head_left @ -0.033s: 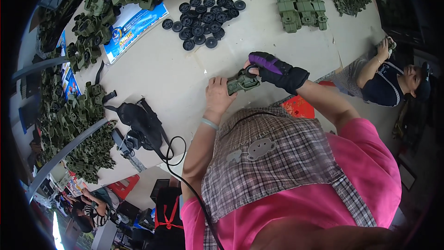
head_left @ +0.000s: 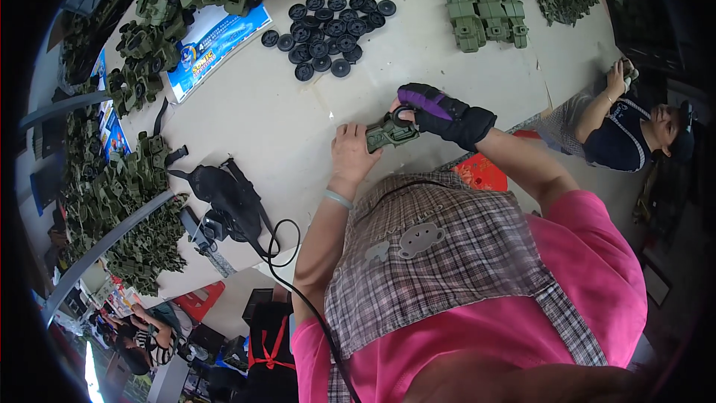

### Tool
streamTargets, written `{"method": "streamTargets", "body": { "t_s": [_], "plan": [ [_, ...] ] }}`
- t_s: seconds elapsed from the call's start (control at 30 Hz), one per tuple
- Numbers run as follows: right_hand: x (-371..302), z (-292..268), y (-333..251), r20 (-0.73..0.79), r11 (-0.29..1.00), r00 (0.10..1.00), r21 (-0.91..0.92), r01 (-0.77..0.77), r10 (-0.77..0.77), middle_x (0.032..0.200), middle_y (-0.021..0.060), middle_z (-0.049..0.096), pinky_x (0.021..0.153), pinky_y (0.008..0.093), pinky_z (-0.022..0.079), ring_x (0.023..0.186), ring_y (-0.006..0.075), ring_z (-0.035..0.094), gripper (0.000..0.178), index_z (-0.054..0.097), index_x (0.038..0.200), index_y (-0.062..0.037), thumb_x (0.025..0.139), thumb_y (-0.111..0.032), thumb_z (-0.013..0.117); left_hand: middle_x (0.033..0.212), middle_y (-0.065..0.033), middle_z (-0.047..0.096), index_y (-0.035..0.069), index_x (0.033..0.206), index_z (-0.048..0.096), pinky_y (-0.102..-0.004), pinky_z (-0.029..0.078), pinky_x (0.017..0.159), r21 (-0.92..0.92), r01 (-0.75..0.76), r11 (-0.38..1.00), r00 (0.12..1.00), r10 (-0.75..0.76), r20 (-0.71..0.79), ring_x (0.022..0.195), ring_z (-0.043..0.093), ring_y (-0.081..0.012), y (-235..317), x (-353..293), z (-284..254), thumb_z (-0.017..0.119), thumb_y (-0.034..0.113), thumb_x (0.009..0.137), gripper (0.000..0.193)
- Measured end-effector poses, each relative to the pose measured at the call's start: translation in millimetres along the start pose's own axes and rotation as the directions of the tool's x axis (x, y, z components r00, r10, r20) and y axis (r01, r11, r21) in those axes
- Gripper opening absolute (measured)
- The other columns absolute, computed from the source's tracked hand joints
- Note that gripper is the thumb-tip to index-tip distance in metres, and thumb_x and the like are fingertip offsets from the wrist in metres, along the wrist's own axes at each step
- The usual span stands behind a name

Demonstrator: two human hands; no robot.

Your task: The person assembles toy vehicles by picking up vehicle frames, attaching wheels onto them by hand, and placing the assembled toy vehicles into a pile on the table.

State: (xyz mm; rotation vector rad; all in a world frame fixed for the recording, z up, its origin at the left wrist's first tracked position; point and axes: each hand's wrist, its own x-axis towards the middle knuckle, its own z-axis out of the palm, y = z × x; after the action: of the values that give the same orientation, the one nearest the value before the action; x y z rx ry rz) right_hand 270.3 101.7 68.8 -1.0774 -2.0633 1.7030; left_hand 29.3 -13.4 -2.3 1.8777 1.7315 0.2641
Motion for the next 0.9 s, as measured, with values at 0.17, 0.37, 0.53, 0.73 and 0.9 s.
{"method": "streamTargets", "body": {
  "t_s": [0.17,0.37,0.53,0.73,0.9],
  "plan": [
    [9.1,7.6,13.6,0.088,0.943,0.990,-0.304,0.135,-0.114,0.104,0.0179,0.067,0.091,0.0428,0.052,0.101,0.0349,0.066,0.030,0.068,0.114,-0.0019,0.098,-0.028,0.065,0.122,-0.0086,0.065,0.009,0.117,0.068,-0.0490,0.052,0.104,0.011,0.016,1.000,1.000,-0.016,0.027,0.128,0.056,-0.0330,2.5,0.0,-0.3,0.091,0.033,0.071,0.057],
    [-6.7,21.2,5.4,-0.010,0.995,0.997,-0.059,-0.081,0.081,0.106,0.0184,0.067,0.093,0.0462,0.052,0.104,0.0391,0.065,0.029,0.070,0.113,-0.0036,0.097,-0.027,0.066,0.132,-0.0102,0.058,0.012,0.127,0.061,-0.0592,0.043,0.112,0.109,0.034,0.993,0.999,-0.033,-0.017,0.136,0.050,-0.0341,15.8,0.7,-10.0,0.091,0.026,0.073,0.063],
    [-21.2,36.8,6.8,-0.164,0.929,0.986,-0.367,-0.044,-0.018,0.109,0.0198,0.067,0.095,0.0491,0.052,0.107,0.0407,0.063,0.032,0.070,0.118,-0.0028,0.098,-0.027,0.067,0.133,-0.0100,0.056,0.015,0.129,0.059,-0.0597,0.042,0.111,0.223,-0.084,0.971,0.996,0.091,-0.019,0.141,0.045,-0.0353,15.9,-2.6,-9.8,0.089,0.018,0.072,0.064],
    [28.4,27.3,6.7,-0.006,0.748,0.928,-0.594,0.296,-0.372,0.103,0.0166,0.067,0.087,0.0499,0.052,0.100,0.0417,0.063,0.044,0.066,0.115,-0.0062,0.074,-0.019,0.076,0.130,-0.0098,0.059,0.015,0.128,0.061,-0.0557,0.044,0.109,0.203,-0.148,0.968,0.988,0.156,-0.022,0.142,0.045,-0.0353,12.6,-1.7,-4.0,0.089,0.016,0.070,0.065],
    [35.4,62.3,20.7,0.100,0.702,0.931,-0.630,0.332,-0.350,0.106,0.0176,0.068,0.090,0.0500,0.051,0.101,0.0409,0.065,0.037,0.067,0.114,-0.0066,0.080,-0.022,0.071,0.130,-0.0082,0.062,0.014,0.124,0.064,-0.0534,0.043,0.107,0.234,-0.176,0.956,0.965,0.214,-0.150,0.140,0.048,-0.0353,5.2,-0.3,11.0,0.087,0.016,0.068,0.061]
  ]
}}
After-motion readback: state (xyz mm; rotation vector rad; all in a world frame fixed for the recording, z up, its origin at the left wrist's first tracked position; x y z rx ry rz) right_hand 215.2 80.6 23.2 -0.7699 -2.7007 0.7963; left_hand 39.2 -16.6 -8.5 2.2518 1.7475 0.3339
